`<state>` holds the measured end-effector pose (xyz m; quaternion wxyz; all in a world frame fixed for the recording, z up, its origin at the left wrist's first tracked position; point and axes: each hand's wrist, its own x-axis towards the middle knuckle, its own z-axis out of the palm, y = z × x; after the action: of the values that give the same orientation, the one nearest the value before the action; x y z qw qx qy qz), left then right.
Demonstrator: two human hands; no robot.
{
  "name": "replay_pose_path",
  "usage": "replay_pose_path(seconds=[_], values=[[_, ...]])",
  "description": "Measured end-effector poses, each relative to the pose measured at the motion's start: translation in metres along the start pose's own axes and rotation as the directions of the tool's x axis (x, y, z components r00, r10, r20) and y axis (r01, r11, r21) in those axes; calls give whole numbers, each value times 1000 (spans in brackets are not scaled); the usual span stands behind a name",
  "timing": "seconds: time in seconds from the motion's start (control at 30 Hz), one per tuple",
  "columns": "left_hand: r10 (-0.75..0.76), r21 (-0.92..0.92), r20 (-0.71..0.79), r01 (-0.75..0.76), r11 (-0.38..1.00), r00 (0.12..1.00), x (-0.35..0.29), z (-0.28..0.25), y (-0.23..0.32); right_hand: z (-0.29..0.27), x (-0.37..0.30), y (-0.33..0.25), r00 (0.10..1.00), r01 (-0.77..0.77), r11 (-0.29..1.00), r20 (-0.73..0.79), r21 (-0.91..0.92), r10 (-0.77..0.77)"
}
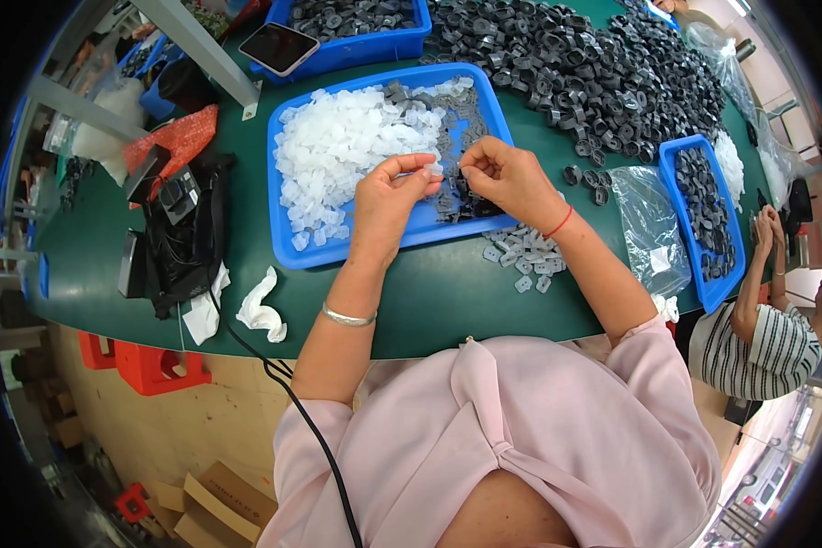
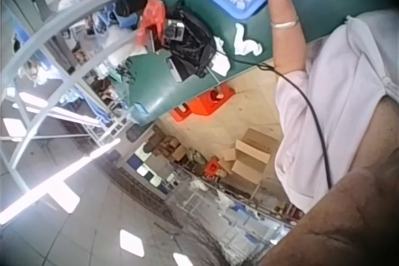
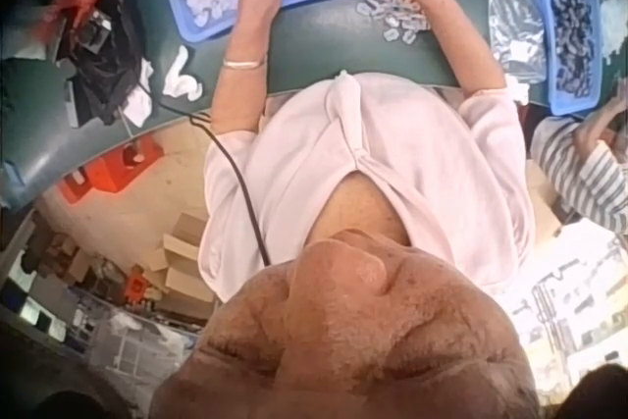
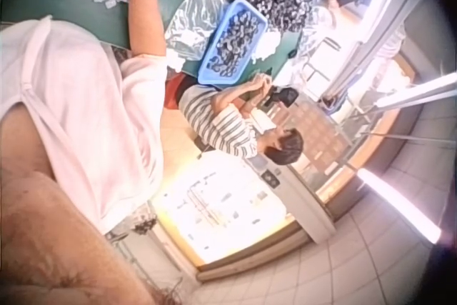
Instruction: The person assembles small black and white plastic components by hand at a factory workbench.
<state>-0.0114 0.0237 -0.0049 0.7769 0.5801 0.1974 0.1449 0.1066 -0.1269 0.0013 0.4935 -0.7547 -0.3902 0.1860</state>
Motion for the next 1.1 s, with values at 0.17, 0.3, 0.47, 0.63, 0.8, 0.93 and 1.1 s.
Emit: replay_pose_path(seconds=[0.17,0.3,0.47,0.63,0.8,0.93,1.1], values=[[-2,-33,-16,2,999,1000,-1,2,-4,1,3,3,1000,-12,988,2,153,12],[-2,1,-18,2,1000,1000,-2,3,-2,-1,4,3,994,-110,979,46,169,104],[-6,-28,-34,5,1000,999,-3,5,-2,-4,3,-1,988,-141,982,78,128,131],[-10,-54,-51,7,999,999,-2,7,-4,-7,3,-2,975,-209,934,130,291,178],[-17,-64,-45,14,998,999,-4,8,-6,-5,2,-11,982,-178,929,111,324,150],[4,-80,-47,-8,997,999,-6,11,-9,0,-3,-14,993,-114,950,73,292,97],[2,-110,-46,-7,994,999,-7,14,-8,13,-8,-19,998,14,970,-63,242,2]])
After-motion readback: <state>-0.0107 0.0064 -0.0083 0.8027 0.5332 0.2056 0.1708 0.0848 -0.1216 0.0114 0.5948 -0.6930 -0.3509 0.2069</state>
